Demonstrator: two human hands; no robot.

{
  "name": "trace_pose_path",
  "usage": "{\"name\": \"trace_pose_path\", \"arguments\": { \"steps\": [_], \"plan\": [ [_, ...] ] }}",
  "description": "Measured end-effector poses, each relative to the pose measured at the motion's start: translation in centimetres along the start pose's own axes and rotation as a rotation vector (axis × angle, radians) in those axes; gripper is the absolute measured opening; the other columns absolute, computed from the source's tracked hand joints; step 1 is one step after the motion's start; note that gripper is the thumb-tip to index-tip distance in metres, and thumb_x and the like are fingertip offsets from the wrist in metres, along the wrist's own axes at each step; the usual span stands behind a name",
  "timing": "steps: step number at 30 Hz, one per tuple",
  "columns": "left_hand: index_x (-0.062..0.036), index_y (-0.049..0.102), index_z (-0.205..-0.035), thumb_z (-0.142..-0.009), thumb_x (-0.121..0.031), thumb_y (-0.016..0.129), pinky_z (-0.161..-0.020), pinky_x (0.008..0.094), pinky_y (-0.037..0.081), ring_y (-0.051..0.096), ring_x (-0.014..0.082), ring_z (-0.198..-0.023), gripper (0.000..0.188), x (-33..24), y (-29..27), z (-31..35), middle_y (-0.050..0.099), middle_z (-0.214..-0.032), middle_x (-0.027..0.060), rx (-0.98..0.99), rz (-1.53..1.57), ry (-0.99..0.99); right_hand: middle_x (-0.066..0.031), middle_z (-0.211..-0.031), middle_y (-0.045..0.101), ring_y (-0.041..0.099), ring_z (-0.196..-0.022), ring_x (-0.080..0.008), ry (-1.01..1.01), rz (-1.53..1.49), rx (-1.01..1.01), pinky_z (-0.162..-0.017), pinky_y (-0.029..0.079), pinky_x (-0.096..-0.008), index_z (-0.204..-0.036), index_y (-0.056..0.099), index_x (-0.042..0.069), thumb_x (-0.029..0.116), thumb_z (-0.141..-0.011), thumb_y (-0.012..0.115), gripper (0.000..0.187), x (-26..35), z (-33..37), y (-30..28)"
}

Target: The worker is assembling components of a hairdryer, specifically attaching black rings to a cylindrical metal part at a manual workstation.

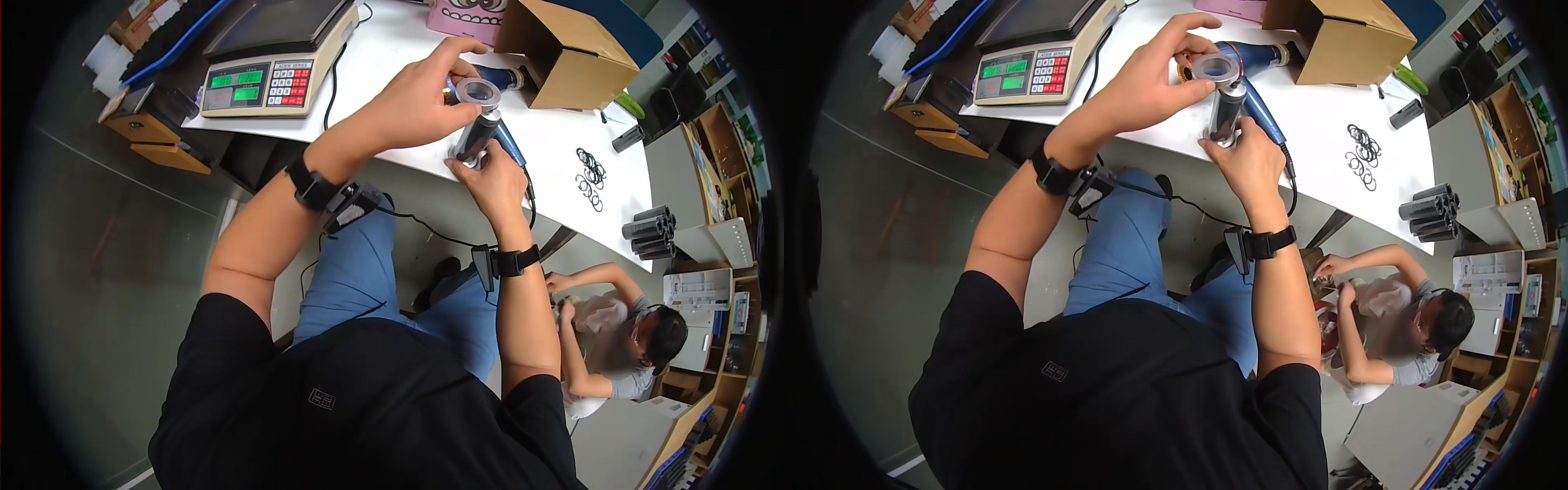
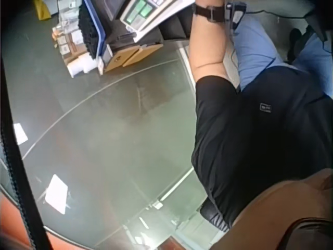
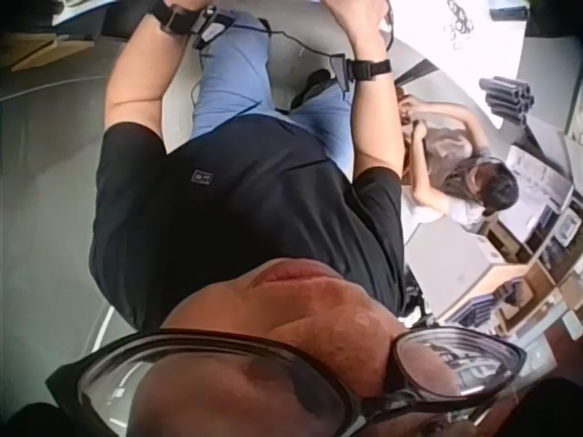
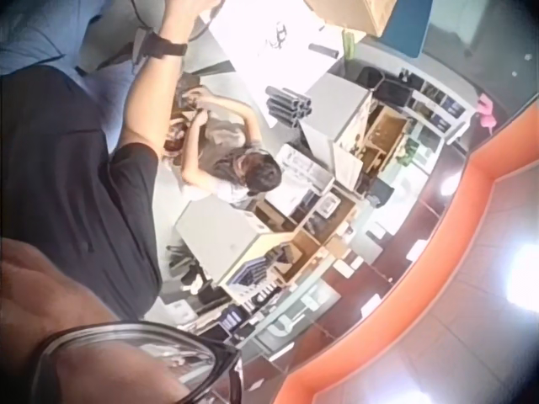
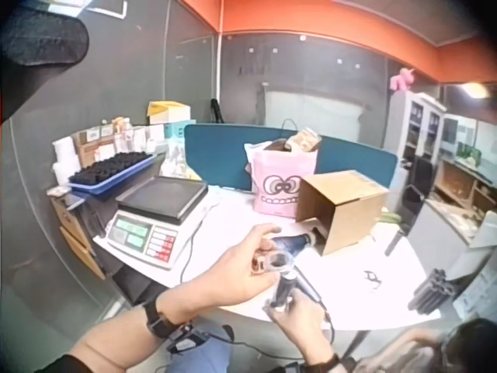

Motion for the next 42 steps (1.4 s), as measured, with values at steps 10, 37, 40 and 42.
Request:
{"name": "trace_pose_path", "arguments": {
  "steps": [10,37,40,42],
  "plan": [
    [-0.0090,0.041,-0.150,-0.081,-0.024,0.070,-0.091,0.0418,0.055,0.068,0.0383,-0.104,0.076,0.0,1.4,-2.7,0.070,-0.120,0.0218,0.224,-0.215,-0.060,-0.0106,-0.075,0.071,0.071,-0.071,-0.0312,-0.089,-0.051,-0.130,-0.064,0.054,-0.0421,-0.092,0.070,0.009,0.042,-0.071,0.088,0.042,-0.3,0.7,-0.1],
    [0.0030,0.053,-0.133,-0.089,-0.028,0.080,-0.088,0.0382,0.053,0.068,0.0260,-0.103,0.060,2.7,10.6,4.1,0.070,-0.115,0.0171,-0.297,-0.009,-0.281,-0.0146,-0.078,0.069,0.070,-0.065,-0.0353,-0.118,-0.046,-0.338,-0.057,0.057,-0.0451,-0.087,0.059,0.005,0.025,-0.083,0.074,0.025,-1.5,0.4,1.9],
    [0.0045,0.061,-0.116,-0.090,-0.028,0.079,-0.082,0.0395,0.054,0.071,0.0280,-0.090,0.045,3.5,10.9,3.9,0.073,-0.101,0.0172,-0.439,-0.043,-0.336,-0.0146,-0.079,0.069,0.069,-0.064,-0.0378,-0.113,-0.062,-0.374,-0.056,0.056,-0.0461,-0.087,0.058,0.006,0.021,-0.087,0.067,0.018,-1.6,0.4,2.2],
    [0.0046,0.062,-0.113,-0.090,-0.028,0.079,-0.081,0.0397,0.054,0.071,0.0282,-0.088,0.044,3.7,11.1,3.8,0.074,-0.098,0.0174,-0.450,-0.068,-0.314,-0.0146,-0.080,0.069,0.068,-0.064,-0.0390,-0.107,-0.071,-0.394,-0.055,0.055,-0.0465,-0.088,0.058,0.006,0.018,-0.089,0.064,0.014,-1.8,0.4,2.3]
  ]
}}
Point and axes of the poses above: each hand's wrist, its own z-axis away from the middle knuckle, its own y-axis out of the palm, x = y × z, the point moved 4 cm from there along -z, towards the middle knuckle
